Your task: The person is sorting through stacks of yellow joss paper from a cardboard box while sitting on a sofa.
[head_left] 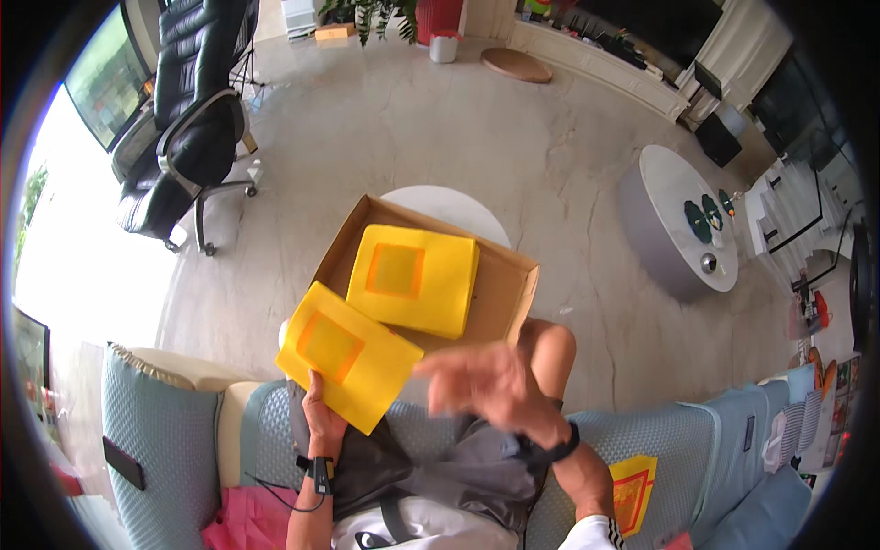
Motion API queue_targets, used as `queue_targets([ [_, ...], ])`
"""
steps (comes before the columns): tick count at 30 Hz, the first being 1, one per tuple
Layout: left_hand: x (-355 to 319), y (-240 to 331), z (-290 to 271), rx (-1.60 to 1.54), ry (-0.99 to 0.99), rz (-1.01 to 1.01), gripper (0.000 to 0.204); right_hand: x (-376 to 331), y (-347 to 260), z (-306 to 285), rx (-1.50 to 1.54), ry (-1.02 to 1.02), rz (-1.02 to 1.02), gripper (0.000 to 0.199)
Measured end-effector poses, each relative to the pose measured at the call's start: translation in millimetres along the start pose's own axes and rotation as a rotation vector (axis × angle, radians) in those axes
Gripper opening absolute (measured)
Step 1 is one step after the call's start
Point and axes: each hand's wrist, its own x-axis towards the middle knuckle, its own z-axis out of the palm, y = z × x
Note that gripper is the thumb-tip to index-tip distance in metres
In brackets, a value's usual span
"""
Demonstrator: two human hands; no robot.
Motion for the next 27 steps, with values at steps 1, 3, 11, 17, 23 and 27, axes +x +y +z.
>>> queue_targets([
  [1,0.5,-3.2,-1.1,-0.014,-0.030,-0.015,0.053,-15.0,-19.8,15.7,0.036,-0.082,0.000,0.035],
  [3,-1.3,2.2,-5.9,0.035,0.009,-0.042,0.053,-26.0,-48.3,40.8,-0.078,-0.359,-0.206,0.024],
  [11,-4.2,3.0,-8.0,0.012,-0.037,0.011,0.051,-33.6,-32.4,71.1,0.215,-0.451,-0.776,0.020],
  [17,-3.4,4.0,1.1,0.031,-0.042,0.013,0.050,-21.6,-29.9,47.9,-0.207,-0.291,-0.758,0.016],
  [23,-3.7,6.4,0.3,0.032,0.051,0.021,0.052,34.0,50.0,-52.3,-1.365,0.351,-0.502,0.010],
  [27,-0.2,3.3,-7.8,0.002,0.022,-0.001,0.052,48.9,99.6,-83.3,-1.740,0.205,-0.171,0.022],
])
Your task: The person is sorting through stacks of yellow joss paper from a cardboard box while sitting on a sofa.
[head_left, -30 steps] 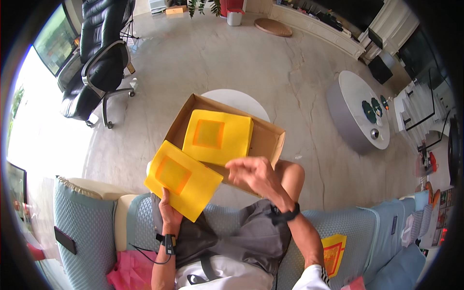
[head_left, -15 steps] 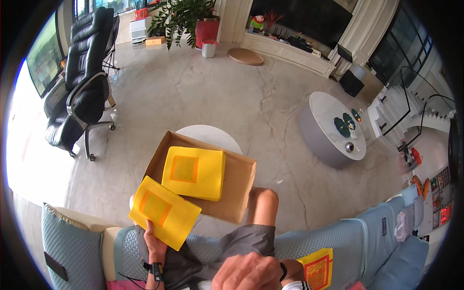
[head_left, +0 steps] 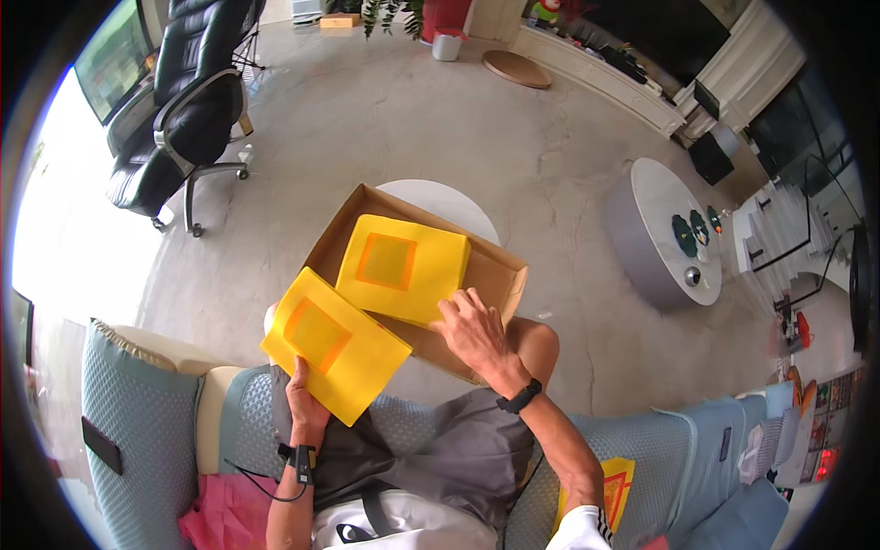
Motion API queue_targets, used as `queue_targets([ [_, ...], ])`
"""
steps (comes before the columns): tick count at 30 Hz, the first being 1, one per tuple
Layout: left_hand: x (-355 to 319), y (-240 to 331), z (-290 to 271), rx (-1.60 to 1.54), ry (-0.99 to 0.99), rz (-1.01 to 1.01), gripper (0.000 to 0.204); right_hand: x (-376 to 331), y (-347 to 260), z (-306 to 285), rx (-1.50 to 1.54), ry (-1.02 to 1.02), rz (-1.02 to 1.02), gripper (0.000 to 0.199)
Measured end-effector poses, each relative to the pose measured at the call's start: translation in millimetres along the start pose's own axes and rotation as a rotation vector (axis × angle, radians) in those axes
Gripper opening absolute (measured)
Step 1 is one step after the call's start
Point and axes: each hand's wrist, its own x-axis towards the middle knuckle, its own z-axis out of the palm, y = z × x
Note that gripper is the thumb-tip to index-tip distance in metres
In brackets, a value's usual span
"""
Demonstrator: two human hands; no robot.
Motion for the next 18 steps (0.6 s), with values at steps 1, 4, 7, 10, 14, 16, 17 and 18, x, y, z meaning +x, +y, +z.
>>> queue_targets([
  [1,-1.4,-0.9,0.1,-0.017,0.013,-0.001,0.051,3.1,-4.5,4.8,0.012,-0.006,-0.013,0.022],
  [4,-3.9,0.8,1.1,-0.034,0.023,0.004,0.050,10.4,-14.1,19.4,-0.104,-0.049,-0.024,0.036],
  [7,-3.5,-0.8,2.7,-0.045,-0.016,-0.027,0.050,14.3,-9.2,40.5,-0.224,-0.033,-0.058,0.040],
  [10,-5.5,-0.4,7.1,-0.048,0.004,-0.028,0.050,12.4,-8.8,49.4,-0.323,-0.043,-0.085,0.037],
  [14,-6.7,1.6,9.9,-0.063,0.030,-0.028,0.050,9.8,-12.1,48.5,-0.296,-0.005,-0.179,0.021],
  [16,-4.4,2.1,3.9,-0.046,0.013,-0.038,0.049,11.4,-11.6,47.6,-0.288,0.003,-0.203,0.016],
  [17,-3.0,1.9,1.0,-0.053,0.017,-0.035,0.049,13.3,-11.7,46.7,-0.264,0.056,-0.217,0.012],
  [18,-1.9,1.7,-2.0,-0.057,0.017,-0.035,0.048,14.8,-12.3,45.7,-0.238,0.110,-0.230,0.009],
])
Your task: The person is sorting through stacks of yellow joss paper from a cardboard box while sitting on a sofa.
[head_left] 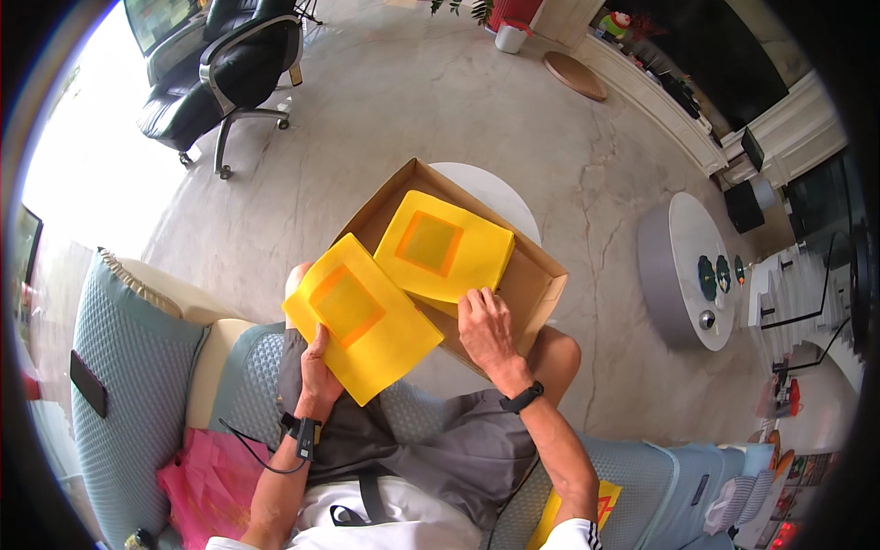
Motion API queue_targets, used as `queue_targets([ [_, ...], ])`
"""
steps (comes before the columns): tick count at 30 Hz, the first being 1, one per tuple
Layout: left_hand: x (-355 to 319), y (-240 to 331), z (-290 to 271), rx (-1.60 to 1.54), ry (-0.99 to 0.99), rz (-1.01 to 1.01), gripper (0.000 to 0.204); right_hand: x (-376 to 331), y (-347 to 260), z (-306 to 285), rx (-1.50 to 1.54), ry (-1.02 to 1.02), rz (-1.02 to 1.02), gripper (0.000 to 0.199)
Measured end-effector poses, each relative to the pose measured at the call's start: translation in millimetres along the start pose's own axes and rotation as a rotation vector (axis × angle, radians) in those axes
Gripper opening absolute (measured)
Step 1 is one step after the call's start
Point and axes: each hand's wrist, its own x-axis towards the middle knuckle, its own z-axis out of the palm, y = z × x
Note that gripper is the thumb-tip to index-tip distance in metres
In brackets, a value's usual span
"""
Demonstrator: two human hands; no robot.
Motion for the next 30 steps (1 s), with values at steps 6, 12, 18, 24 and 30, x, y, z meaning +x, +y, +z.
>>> queue_targets([
  [6,-0.9,-3.0,6.1,-0.015,0.007,0.007,0.049,0.3,2.7,1.7,0.185,-0.002,0.125,0.005],
  [12,-0.9,-5.1,4.2,0.005,0.017,0.010,0.050,-0.5,4.0,18.1,0.236,-0.042,0.147,0.007],
  [18,-2.4,-3.2,7.0,0.018,0.018,0.005,0.048,-0.6,-4.1,16.7,0.242,-0.079,0.137,0.006],
  [24,-1.2,-3.0,3.3,-0.014,0.002,-0.002,0.048,1.6,-10.5,15.5,0.124,-0.062,0.093,0.004],
  [30,-1.3,-4.5,4.5,-0.026,0.009,-0.006,0.047,3.6,-4.7,15.4,0.147,-0.005,0.168,0.004],
])
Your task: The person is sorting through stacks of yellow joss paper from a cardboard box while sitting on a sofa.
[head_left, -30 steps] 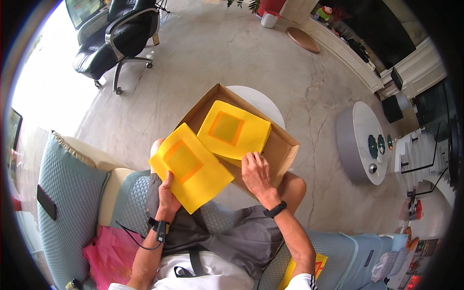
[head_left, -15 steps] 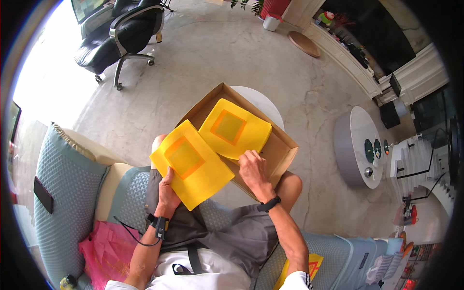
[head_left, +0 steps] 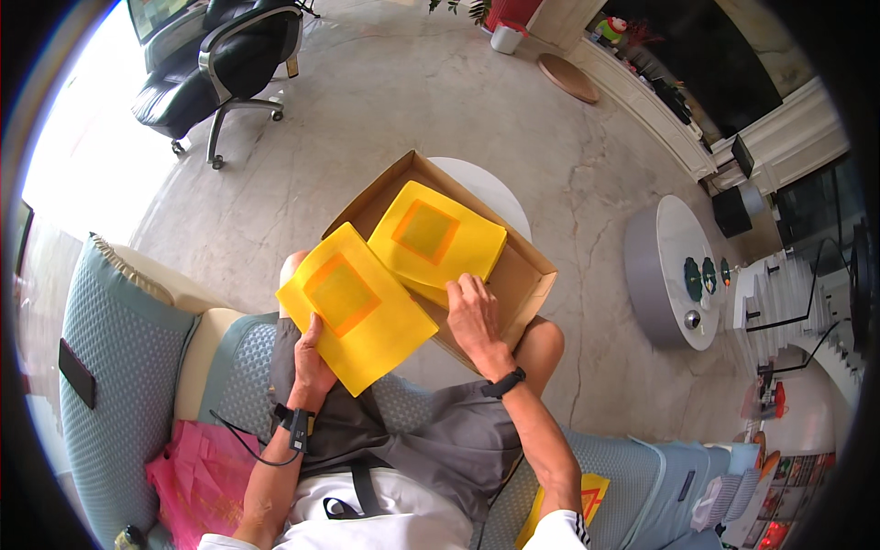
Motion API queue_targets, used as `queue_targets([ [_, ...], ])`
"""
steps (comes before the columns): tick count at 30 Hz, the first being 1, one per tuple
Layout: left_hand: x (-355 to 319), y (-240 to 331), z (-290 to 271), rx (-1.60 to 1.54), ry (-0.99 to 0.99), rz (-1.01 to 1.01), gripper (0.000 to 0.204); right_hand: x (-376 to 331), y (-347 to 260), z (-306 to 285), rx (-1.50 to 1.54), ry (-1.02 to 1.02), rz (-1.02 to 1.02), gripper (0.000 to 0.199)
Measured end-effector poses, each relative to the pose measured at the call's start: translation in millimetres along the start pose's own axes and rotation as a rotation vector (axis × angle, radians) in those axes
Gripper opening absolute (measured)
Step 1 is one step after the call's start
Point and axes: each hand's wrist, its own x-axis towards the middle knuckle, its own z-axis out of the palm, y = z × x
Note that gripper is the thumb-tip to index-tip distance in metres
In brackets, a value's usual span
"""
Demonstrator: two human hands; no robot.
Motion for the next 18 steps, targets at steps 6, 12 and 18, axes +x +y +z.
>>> queue_targets([
  [6,-1.7,1.7,1.3,0.011,-0.020,0.009,0.047,15.9,7.1,-19.7,0.217,0.171,0.080,0.008],
  [12,0.2,-0.6,3.1,-0.019,-0.074,-0.010,0.049,20.8,19.5,-24.7,0.335,0.200,0.167,0.008],
  [18,-0.5,-2.5,5.8,-0.043,-0.083,-0.021,0.048,24.3,24.6,-36.3,0.400,0.228,0.191,0.014],
])
